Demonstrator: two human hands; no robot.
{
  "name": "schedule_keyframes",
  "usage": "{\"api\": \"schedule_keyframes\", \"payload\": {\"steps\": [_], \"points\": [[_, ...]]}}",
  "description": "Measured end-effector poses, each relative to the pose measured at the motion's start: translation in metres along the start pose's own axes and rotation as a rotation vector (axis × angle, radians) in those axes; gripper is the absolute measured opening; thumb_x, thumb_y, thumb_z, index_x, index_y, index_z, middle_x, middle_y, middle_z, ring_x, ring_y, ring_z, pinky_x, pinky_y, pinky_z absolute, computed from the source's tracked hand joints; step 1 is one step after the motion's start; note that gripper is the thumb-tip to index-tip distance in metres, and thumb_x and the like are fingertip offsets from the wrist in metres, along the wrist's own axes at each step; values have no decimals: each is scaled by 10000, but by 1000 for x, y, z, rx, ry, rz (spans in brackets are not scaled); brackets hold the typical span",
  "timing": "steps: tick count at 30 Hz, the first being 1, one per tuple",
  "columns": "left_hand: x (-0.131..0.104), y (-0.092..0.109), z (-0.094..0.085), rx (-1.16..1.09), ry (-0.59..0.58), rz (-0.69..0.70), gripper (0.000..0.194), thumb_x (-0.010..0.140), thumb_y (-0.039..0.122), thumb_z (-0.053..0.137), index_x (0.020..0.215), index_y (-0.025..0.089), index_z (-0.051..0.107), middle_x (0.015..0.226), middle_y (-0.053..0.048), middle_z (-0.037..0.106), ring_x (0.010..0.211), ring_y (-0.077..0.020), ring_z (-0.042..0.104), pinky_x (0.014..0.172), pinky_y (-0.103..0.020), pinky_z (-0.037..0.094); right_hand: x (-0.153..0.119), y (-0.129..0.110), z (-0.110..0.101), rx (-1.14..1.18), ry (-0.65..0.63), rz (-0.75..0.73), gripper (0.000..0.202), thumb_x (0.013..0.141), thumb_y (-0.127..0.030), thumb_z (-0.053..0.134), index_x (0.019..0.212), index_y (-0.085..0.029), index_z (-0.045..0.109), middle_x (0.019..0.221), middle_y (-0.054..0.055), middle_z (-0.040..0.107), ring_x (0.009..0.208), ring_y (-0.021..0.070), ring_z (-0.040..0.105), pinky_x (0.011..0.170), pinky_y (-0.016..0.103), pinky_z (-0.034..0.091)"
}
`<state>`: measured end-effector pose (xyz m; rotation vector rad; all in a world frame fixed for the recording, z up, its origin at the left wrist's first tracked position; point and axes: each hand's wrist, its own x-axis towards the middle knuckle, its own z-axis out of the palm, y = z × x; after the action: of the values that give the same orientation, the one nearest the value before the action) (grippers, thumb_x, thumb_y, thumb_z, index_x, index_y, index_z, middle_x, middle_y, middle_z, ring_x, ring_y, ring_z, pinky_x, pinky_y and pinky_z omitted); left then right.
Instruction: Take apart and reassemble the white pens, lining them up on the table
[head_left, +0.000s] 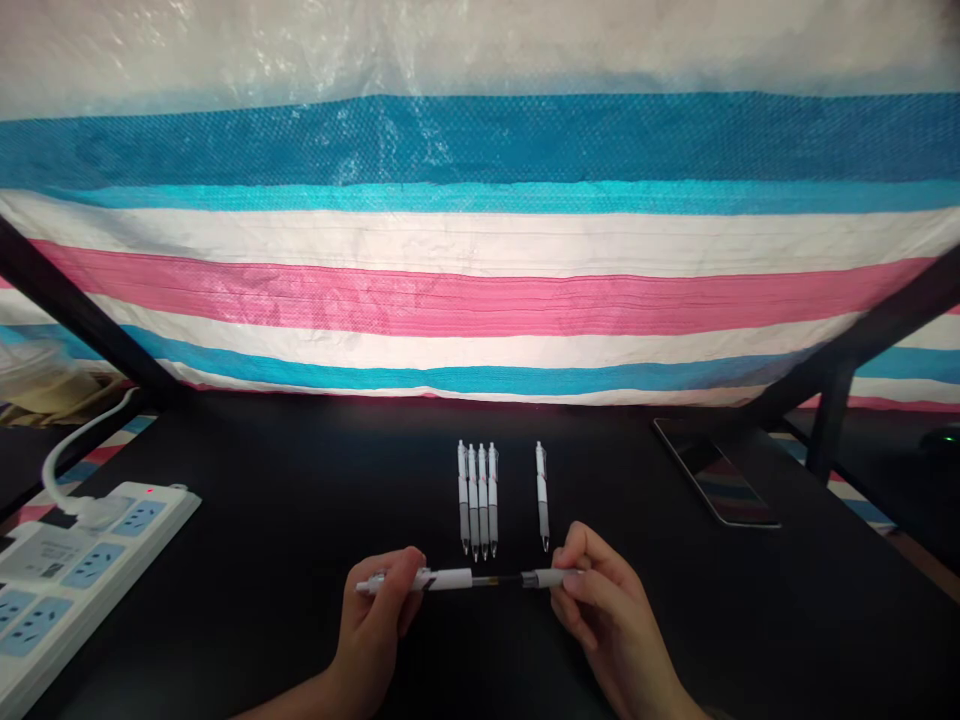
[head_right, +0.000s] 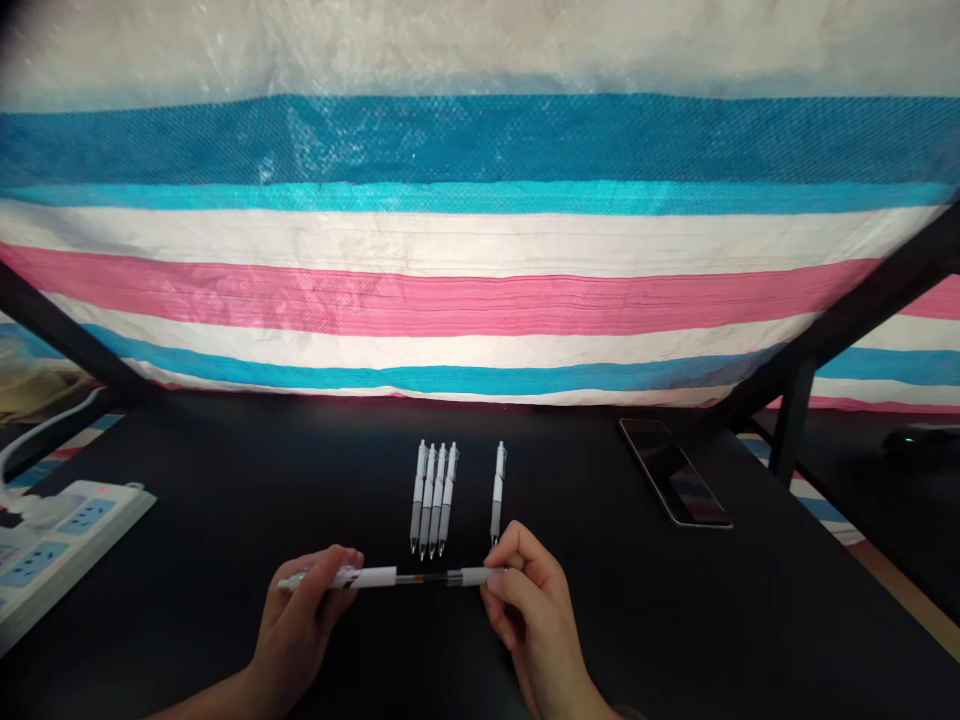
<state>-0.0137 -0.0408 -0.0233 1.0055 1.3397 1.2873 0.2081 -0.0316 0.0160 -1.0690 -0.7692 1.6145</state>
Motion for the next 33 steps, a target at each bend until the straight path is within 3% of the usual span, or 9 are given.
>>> {"api": "schedule_keyframes", "payload": {"steps": [10, 21, 23, 28, 30, 33], "points": [[1, 6, 3, -77, 15, -44, 538, 800, 597, 581, 423, 218, 516, 405, 7, 439, 395, -136, 429, 389, -245, 341, 0, 0, -2, 55, 37, -31, 116, 740, -244, 612, 711, -204, 507, 446, -81, 428, 407, 52, 236, 448, 232, 149], [1, 11, 6, -40, -79, -40, 565, 833, 582, 549, 415, 210, 469, 417, 19, 373, 416, -120, 352, 422, -239, 322, -3, 1, -1, -10, -1, -22, 113, 794, -252, 591, 748, -202, 501, 487, -78, 455, 414, 55, 272, 448, 225, 177], [0, 9, 5, -65, -116, -51, 551, 856, 548, 545, 433, 203, 469, 430, 23, 372, 428, -114, 337, 428, -234, 299, -5, 2, 1, -56, -42, -51, 124, 810, -262, 604, 769, -202, 504, 505, -74, 482, 413, 54, 311, 448, 217, 207], [1, 6, 4, -80, -194, -33, 520, 914, 448, 513, 466, 188, 468, 448, 29, 387, 453, -105, 327, 452, -235, 254, -7, 3, 9, -255, -198, -123, 201, 856, -379, 644, 881, -202, 551, 735, 40, 668, 591, 146, 597, 470, 220, 393], [2, 5, 4, -73, -199, -12, 510, 925, 417, 506, 471, 187, 468, 445, 32, 386, 457, -106, 331, 463, -240, 255, -6, 1, 12, -326, -182, -150, 237, 865, -420, 636, 925, -200, 574, 791, 72, 691, 647, 164, 622, 479, 224, 428], [3, 6, 4, -77, -198, -7, 493, 924, 385, 517, 475, 188, 470, 443, 36, 392, 461, -106, 335, 471, -244, 257, -5, -2, 15, -397, -162, -133, 293, 855, -469, 638, 939, -192, 598, 740, 67, 692, 574, 134, 568, 479, 230, 445]]}}
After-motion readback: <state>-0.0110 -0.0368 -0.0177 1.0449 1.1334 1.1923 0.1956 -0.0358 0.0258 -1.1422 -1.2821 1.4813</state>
